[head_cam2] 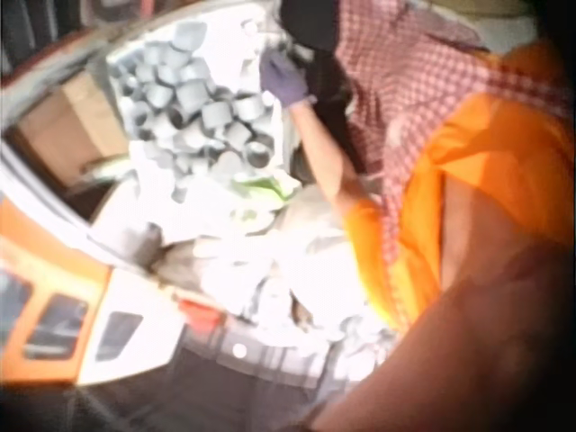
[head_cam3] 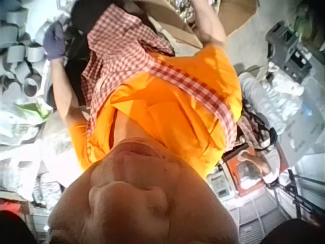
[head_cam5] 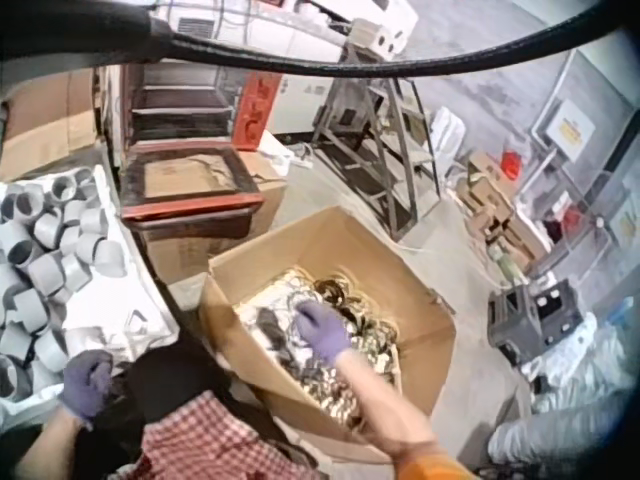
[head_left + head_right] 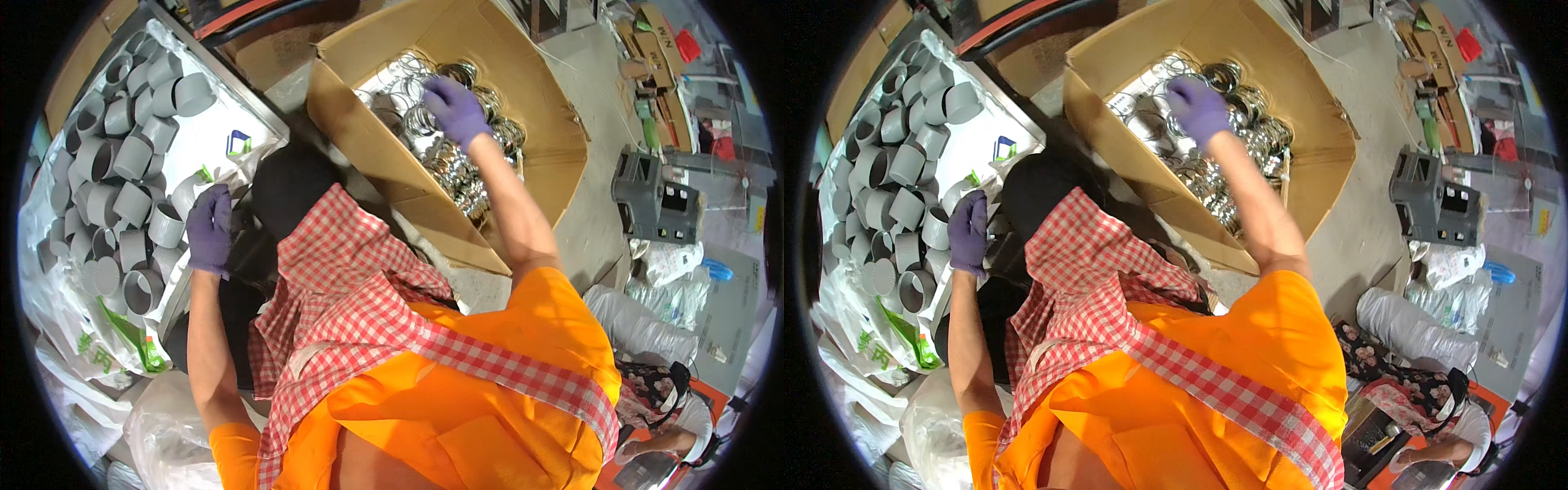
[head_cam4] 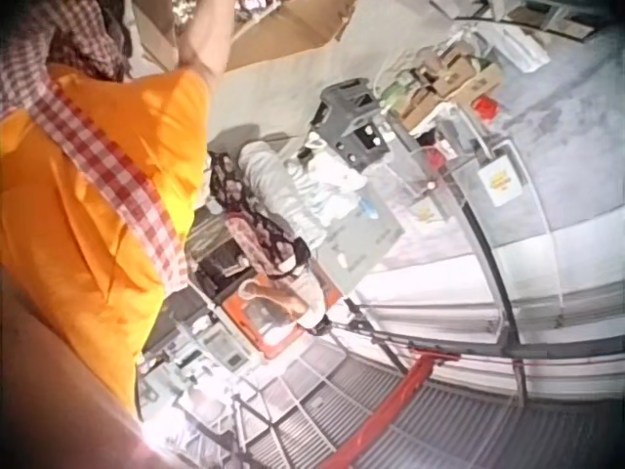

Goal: The person selects metal ring components and wires from boxes, places them onto trays inside a heating oven, and then inserts heated wires into plastic collars.

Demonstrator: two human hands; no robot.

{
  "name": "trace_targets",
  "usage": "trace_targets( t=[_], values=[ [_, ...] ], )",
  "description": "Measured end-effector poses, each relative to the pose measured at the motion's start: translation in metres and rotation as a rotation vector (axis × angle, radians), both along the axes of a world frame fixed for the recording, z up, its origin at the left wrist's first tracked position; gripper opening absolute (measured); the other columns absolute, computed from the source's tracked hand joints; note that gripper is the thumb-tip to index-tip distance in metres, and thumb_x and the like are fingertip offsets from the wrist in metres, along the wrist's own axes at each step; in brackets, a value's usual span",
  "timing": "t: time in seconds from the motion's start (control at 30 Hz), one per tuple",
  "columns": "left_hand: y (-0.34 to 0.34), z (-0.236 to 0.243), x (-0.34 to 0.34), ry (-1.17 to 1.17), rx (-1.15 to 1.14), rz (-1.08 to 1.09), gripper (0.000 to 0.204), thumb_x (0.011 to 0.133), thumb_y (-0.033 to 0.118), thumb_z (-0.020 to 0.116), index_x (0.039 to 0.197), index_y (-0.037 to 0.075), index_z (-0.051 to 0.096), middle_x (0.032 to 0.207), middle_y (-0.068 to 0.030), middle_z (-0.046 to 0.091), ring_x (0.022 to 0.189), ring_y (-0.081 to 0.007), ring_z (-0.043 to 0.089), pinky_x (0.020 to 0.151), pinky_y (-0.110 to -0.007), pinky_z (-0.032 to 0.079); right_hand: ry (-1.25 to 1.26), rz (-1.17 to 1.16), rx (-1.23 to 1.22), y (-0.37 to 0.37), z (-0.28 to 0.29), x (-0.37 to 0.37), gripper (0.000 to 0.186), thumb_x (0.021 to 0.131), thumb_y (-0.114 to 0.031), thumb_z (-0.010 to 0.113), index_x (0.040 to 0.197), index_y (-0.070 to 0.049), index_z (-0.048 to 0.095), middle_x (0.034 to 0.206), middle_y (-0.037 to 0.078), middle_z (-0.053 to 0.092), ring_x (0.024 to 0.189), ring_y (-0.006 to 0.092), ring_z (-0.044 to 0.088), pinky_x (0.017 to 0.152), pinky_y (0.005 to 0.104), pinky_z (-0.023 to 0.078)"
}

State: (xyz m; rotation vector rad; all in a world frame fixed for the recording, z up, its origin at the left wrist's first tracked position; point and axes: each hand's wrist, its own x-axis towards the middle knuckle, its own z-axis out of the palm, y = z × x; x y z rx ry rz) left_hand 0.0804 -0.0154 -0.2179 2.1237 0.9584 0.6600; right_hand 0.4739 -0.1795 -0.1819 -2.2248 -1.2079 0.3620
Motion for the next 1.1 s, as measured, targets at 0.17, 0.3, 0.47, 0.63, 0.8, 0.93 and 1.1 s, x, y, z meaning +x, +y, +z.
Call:
trace_targets(
  t=[0.17, 0.3, 0.47, 0.63, 0.8, 0.93, 1.1],
  values=[
    [-0.031, 0.056, 0.065, -0.225, 0.222, -0.014, 0.013, 0.085, 0.001, 0.051, 0.095, -0.003, 0.058, 0.090, -0.0165, 0.061, 0.083, -0.0281, 0.059, 0.077, -0.033, 0.045, 0.066, -0.241, -0.784, -0.108, -0.084, 0.057, 0.037, 0.083, -0.028, 0.056, 0.114, -0.009, 0.056, 0.115, 0.014, 0.058, 0.105, 0.0290, 0.056, 0.091, 0.0363, 0.044],
    [-0.040, 0.067, 0.105, -0.164, 0.259, -0.131, 0.011, 0.082, 0.001, 0.054, 0.091, -0.002, 0.059, 0.085, -0.0170, 0.061, 0.080, -0.0311, 0.059, 0.074, -0.035, 0.045, 0.103, -0.260, -0.968, -0.111, -0.123, 0.024, 0.049, 0.080, -0.027, 0.061, 0.124, -0.011, 0.049, 0.123, 0.015, 0.051, 0.112, 0.0288, 0.052, 0.095, 0.0363, 0.041],
    [-0.037, 0.062, 0.112, -0.041, 0.357, -0.139, 0.009, 0.081, 0.005, 0.055, 0.086, -0.001, 0.060, 0.081, -0.0163, 0.062, 0.077, -0.0325, 0.059, 0.070, -0.036, 0.046, -0.154, 0.186, -0.808, -0.107, -0.167, -0.025, 0.044, 0.083, -0.017, 0.052, 0.126, -0.015, 0.046, 0.135, 0.012, 0.038, 0.122, 0.0302, 0.039, 0.098, 0.0404, 0.037],
    [-0.038, 0.061, 0.114, -0.038, 0.362, -0.112, 0.011, 0.080, 0.004, 0.054, 0.086, -0.002, 0.060, 0.083, -0.0174, 0.062, 0.075, -0.0318, 0.059, 0.070, -0.035, 0.047, -0.355, 0.290, -0.696, -0.111, -0.229, -0.044, 0.044, 0.085, -0.024, 0.040, 0.129, -0.021, 0.042, 0.136, 0.012, 0.037, 0.124, 0.0364, 0.034, 0.100, 0.0499, 0.030],
    [-0.038, 0.066, 0.118, -0.024, 0.336, -0.112, 0.012, 0.080, 0.004, 0.054, 0.087, -0.003, 0.060, 0.082, -0.0184, 0.061, 0.075, -0.0320, 0.059, 0.070, -0.035, 0.047, -0.435, 0.175, -0.645, -0.120, -0.250, -0.053, 0.045, 0.085, -0.026, 0.041, 0.130, -0.022, 0.040, 0.138, 0.011, 0.034, 0.125, 0.0367, 0.032, 0.099, 0.0492, 0.029],
    [-0.036, 0.066, 0.115, -0.010, 0.340, -0.116, 0.012, 0.079, 0.004, 0.054, 0.087, -0.003, 0.060, 0.083, -0.0184, 0.061, 0.076, -0.0323, 0.059, 0.071, -0.035, 0.046, -0.467, 0.113, -0.635, -0.116, -0.244, -0.057, 0.044, 0.085, -0.024, 0.041, 0.129, -0.023, 0.042, 0.136, 0.010, 0.035, 0.124, 0.0358, 0.032, 0.097, 0.0485, 0.030],
    [-0.035, 0.063, 0.113, -0.024, 0.357, -0.116, 0.012, 0.079, 0.003, 0.054, 0.087, -0.003, 0.060, 0.083, -0.0181, 0.061, 0.077, -0.0323, 0.059, 0.072, -0.035, 0.046, -0.374, 0.166, -0.627, -0.117, -0.245, -0.051, 0.045, 0.084, -0.024, 0.043, 0.129, -0.022, 0.042, 0.137, 0.008, 0.034, 0.128, 0.0307, 0.029, 0.099, 0.0463, 0.027]
  ],
)
